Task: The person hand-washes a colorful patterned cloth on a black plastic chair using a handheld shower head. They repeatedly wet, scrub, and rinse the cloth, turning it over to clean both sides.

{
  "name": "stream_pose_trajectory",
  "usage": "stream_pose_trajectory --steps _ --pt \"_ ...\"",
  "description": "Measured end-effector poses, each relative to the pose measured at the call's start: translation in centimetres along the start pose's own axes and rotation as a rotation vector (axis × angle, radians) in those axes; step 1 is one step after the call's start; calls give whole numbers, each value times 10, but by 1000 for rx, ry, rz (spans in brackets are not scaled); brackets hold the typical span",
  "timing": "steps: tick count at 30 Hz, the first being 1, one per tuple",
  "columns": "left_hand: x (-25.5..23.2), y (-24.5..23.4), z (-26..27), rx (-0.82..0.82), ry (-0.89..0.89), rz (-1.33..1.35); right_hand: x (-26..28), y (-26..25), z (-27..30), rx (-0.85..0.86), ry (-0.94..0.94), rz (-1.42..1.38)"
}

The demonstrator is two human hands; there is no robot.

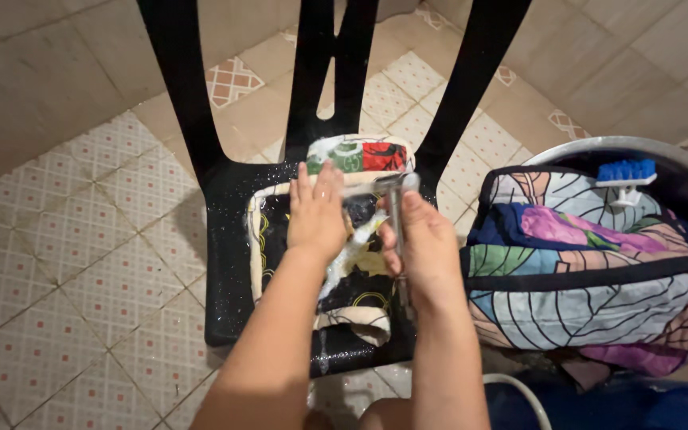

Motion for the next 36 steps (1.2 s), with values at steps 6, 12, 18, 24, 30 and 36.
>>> stream_pose_trajectory --steps 6,12,18,24,30,36 --pt "-6 5 14 40 213 -82 -3 16 4 69 -16 43" --pt "-22 -13 24 255 247 -276 -4 22 5 113 17 14" --pt "-32 -22 26 282 155 -277 -11 18 4 100 58 88" --pt "-15 15 23 -13 63 -19 -7 2 0 25 19 84" --pt "4 -30 20 -156 -329 328 2 -14 2 -42 17 38" --pt "44 -102 61 -143 -729 348 3 2 10 -22 31 48"
Point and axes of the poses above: each hand's wrist, its own z-axis away from the middle knuckle, its own y-axis out of the palm, x = y × z, the point moved 3 cm from there along -z, towards the middle knuckle, and after that the axes turned 1 degree about y, right-handed, at the moved point
